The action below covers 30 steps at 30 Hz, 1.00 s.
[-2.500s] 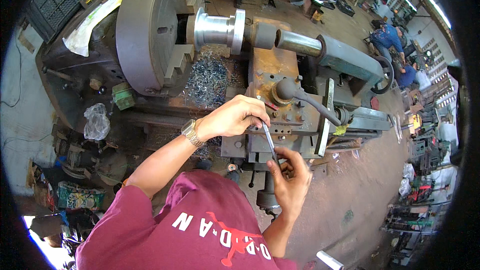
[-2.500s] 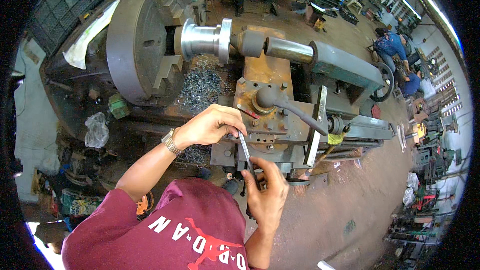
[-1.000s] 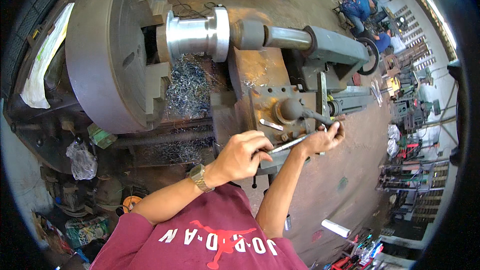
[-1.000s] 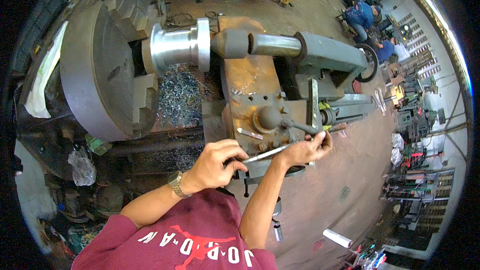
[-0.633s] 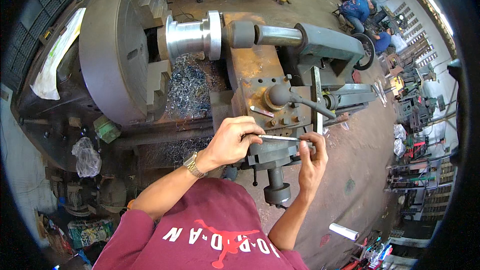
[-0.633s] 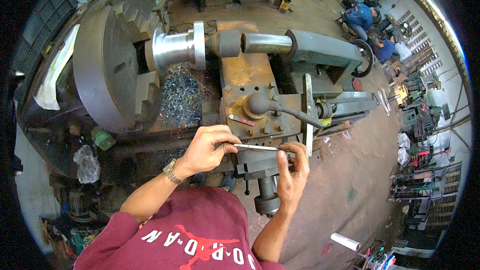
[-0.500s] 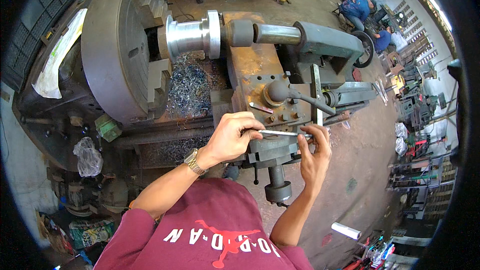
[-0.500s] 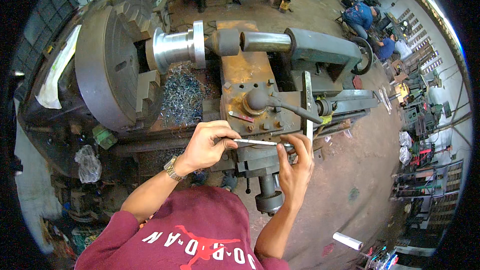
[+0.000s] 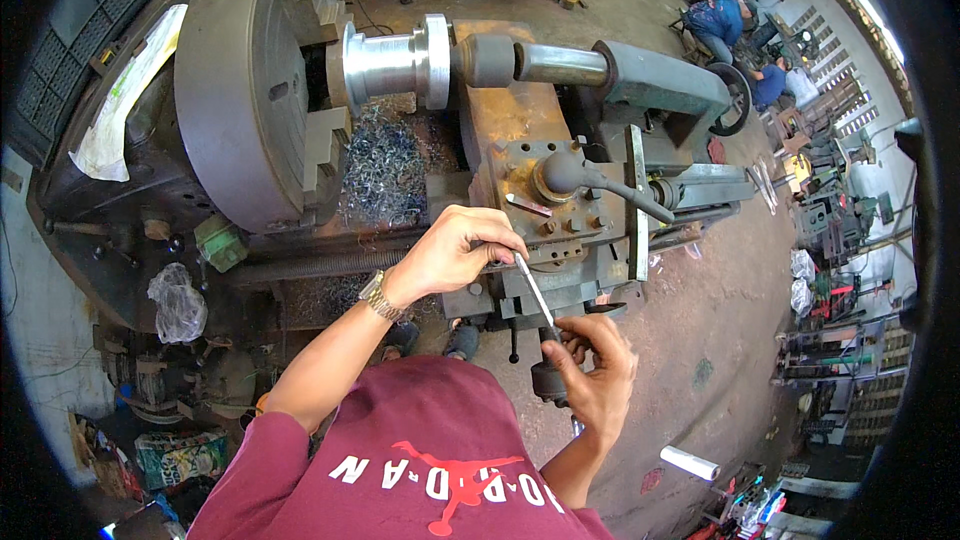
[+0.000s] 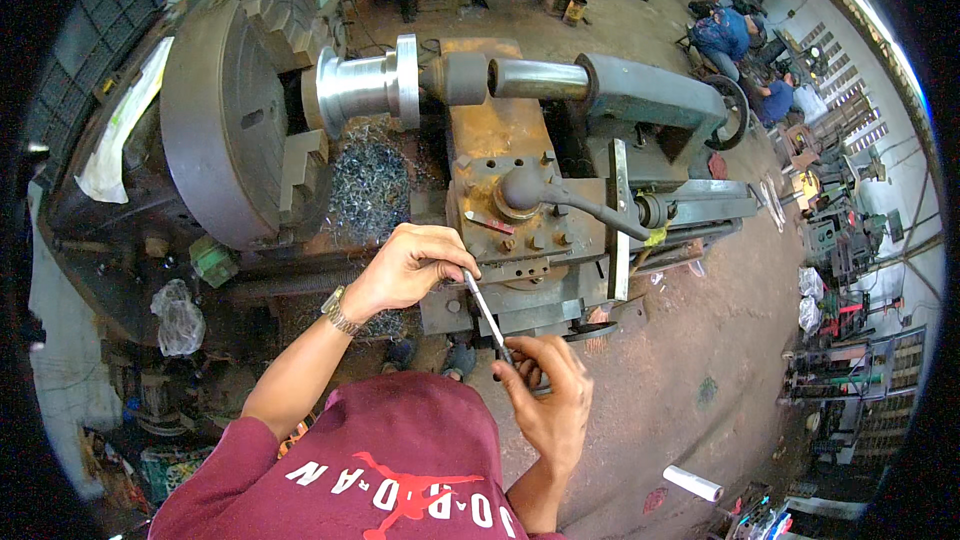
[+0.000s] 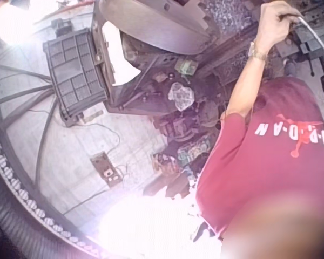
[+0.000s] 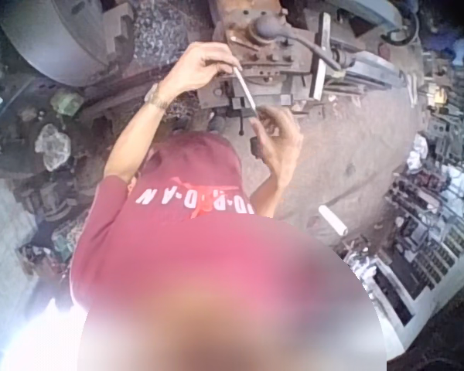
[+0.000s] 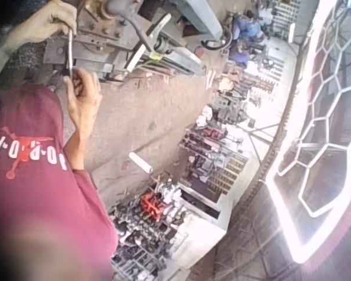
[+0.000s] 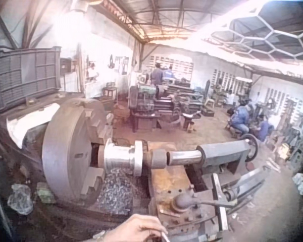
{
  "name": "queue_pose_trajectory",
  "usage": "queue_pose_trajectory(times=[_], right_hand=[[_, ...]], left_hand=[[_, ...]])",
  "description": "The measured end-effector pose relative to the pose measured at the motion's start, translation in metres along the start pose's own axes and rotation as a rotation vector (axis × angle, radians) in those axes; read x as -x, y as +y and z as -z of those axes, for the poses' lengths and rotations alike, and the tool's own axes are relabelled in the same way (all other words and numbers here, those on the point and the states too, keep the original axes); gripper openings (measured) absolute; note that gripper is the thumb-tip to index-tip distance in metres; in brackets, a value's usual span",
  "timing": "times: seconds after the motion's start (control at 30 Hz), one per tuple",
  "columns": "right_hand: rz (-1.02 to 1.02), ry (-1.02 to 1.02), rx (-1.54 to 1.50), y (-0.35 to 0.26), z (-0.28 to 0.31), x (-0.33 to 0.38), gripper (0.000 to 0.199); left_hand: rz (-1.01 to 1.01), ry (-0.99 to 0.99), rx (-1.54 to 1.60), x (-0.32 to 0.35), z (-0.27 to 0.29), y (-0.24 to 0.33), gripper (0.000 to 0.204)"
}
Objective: The person holds a small metal rod and repeatedly rubs its surface with a small abrasive tool. The person continues this repetitive rubbing motion on the same rod throughout the clip.
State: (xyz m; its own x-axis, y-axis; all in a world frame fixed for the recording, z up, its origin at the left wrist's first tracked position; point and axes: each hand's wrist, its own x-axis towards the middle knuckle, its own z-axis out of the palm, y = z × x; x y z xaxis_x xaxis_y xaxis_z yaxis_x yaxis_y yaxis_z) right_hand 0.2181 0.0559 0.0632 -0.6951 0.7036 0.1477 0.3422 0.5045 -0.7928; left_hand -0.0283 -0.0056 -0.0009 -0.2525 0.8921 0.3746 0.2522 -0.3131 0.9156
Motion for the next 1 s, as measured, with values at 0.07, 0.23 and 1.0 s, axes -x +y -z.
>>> queue_pose_trajectory(times=[0.07, 0.23, 1.0], right_hand=[[-0.018, -0.007, 0.016, -0.007, -0.004, 0.007, 0.03], [-0.036, -0.004, -0.031, -0.024, -0.012, 0.015, 0.035], [0.1, 1.003, -0.464, 0.037, -0.075, -0.029, 0.007]], left_hand=[[0.01, -0.047, 0.021, -0.001, 0.003, -0.001, 0.036], [0.001, -0.112, 0.031, -0.001, 0.01, -0.004, 0.039], [-0.053, 0.082, -0.087, 0.011, -0.01, -0.006, 0.035]])
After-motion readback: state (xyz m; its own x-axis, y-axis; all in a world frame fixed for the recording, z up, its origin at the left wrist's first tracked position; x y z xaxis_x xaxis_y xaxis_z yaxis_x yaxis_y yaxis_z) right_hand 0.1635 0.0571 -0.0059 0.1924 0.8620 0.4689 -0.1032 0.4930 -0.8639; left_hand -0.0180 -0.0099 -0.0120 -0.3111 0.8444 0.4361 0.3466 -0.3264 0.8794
